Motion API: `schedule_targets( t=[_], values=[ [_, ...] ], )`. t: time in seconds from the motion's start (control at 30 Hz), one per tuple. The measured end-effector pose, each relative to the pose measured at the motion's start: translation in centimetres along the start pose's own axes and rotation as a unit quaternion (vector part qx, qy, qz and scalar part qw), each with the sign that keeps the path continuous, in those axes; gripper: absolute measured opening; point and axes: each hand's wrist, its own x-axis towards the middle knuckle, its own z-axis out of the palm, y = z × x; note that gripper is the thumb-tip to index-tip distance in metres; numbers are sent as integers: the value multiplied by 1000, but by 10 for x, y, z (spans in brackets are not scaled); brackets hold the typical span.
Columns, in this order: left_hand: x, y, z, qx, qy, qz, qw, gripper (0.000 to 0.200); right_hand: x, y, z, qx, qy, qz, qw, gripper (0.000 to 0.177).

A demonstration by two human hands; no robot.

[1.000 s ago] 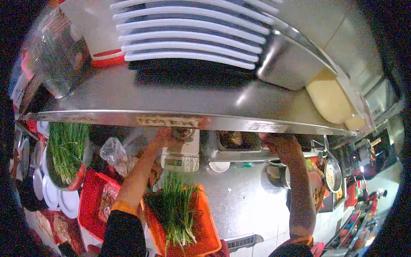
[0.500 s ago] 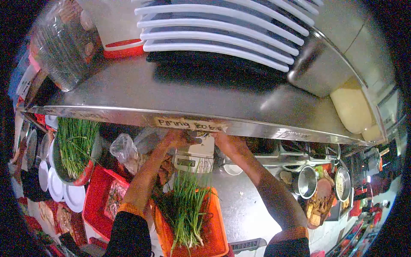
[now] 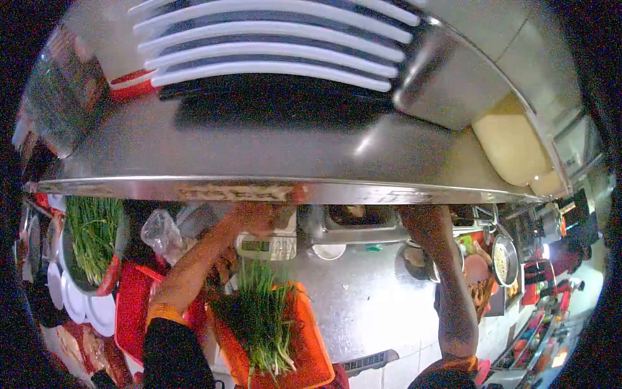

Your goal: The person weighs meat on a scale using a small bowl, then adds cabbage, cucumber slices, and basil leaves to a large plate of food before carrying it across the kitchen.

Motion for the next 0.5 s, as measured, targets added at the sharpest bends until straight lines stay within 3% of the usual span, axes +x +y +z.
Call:
schedule_targets(
  t=[0.03, 0.07, 0.1, 0.17, 0.23, 0.3, 0.33, 0.37, 0.4, 0.43, 0.47, 0.5],
  values=[
    [4, 6, 9, 1, 4, 4, 1000, 76, -9, 2, 16, -5, -1, 3, 1000, 25],
    [8, 9, 26, -48, 52, 24, 997, 57, -16, 3, 31, 43, -60, 32, 997, 28],
    [11, 7, 30, -71, 8, 49, 996, 46, -20, 4, 40, 90, -117, 59, 987, 32],
    [16, 5, 31, -95, -36, 72, 992, 36, -10, -4, 46, 265, -1, 138, 954, 38],
    [11, 10, 12, -40, 214, 89, 972, 31, -1, -13, 49, 316, -115, 142, 931, 38],
    [14, 13, -9, -40, 187, 70, 979, 28, 14, -27, 49, 359, -155, 157, 907, 36],
    [18, 13, -10, -47, 37, 63, 996, 28, 24, -33, 38, 432, -135, 183, 873, 35],
    [13, 13, -10, -54, -117, 53, 990, 27, 25, -36, 44, 406, -140, 176, 886, 34],
    [20, 4, 78, -281, 147, 61, 946, 28, 26, -38, 49, 379, -145, 168, 898, 33],
    [27, -4, 164, -410, 388, 158, 810, 29, 28, -37, 47, 454, -203, 245, 832, 29],
    [16, 3, 79, -182, 87, 73, 977, 30, 8, -38, 71, 596, -103, 204, 769, 26],
    [14, 2, 62, -187, 80, 65, 977, 32, 1, -35, 74, 638, -85, 210, 736, 23]
  ],
)
